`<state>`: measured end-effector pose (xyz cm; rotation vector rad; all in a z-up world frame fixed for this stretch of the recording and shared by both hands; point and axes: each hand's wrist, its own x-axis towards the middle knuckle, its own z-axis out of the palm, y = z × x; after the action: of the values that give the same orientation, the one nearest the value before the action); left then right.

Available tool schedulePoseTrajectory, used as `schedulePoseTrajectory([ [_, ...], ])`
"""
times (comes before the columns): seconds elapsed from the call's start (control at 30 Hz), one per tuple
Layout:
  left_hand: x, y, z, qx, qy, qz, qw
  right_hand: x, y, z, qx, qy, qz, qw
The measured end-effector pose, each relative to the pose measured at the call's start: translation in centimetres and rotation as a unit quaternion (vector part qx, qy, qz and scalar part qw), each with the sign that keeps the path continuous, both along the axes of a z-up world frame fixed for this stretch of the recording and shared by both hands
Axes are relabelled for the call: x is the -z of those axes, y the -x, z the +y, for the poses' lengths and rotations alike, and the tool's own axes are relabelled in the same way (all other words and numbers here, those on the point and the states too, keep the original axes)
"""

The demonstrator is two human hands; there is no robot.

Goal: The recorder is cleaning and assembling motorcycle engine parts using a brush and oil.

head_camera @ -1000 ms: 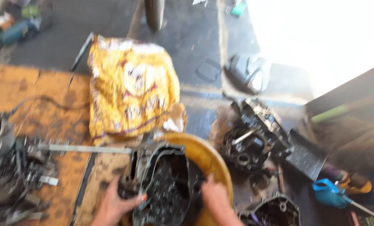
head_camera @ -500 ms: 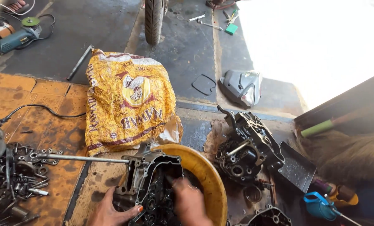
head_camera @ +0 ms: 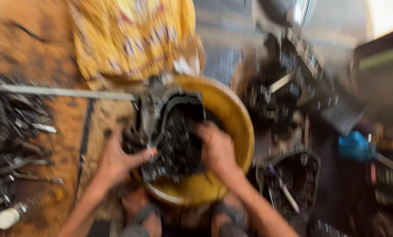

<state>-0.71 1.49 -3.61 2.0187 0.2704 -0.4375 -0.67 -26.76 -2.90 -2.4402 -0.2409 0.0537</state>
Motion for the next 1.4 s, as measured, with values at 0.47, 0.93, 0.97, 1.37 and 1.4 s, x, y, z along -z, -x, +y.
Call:
schedulePoseTrajectory([
  [0.47,-3.0,-0.9,-1.2,0.012,-0.076,0.036,0.996,1.6,0.0,1.3,0.036,-0.055,-0.036,0.997],
  [0.93,-4.2,-0.9,-1.6,0.008,-0.026,0.022,0.999,3.7,-0.9,-0.3,0.032,-0.029,-0.051,0.998],
  [0.97,-4.6,-1.2,-1.7,0.010,-0.057,0.034,0.998,4.4,-1.1,-0.4,0.028,-0.039,-0.080,0.996],
  [1.37,-4.0,-0.9,-1.5,-0.006,-0.023,0.054,0.998,1.2,-2.3,-0.7,-0.006,0.041,-0.062,0.997],
  [1.4,-3.7,-0.4,-1.3,-0.007,-0.024,0.060,0.998,2.1,-1.6,-0.8,-0.007,0.041,-0.056,0.998],
])
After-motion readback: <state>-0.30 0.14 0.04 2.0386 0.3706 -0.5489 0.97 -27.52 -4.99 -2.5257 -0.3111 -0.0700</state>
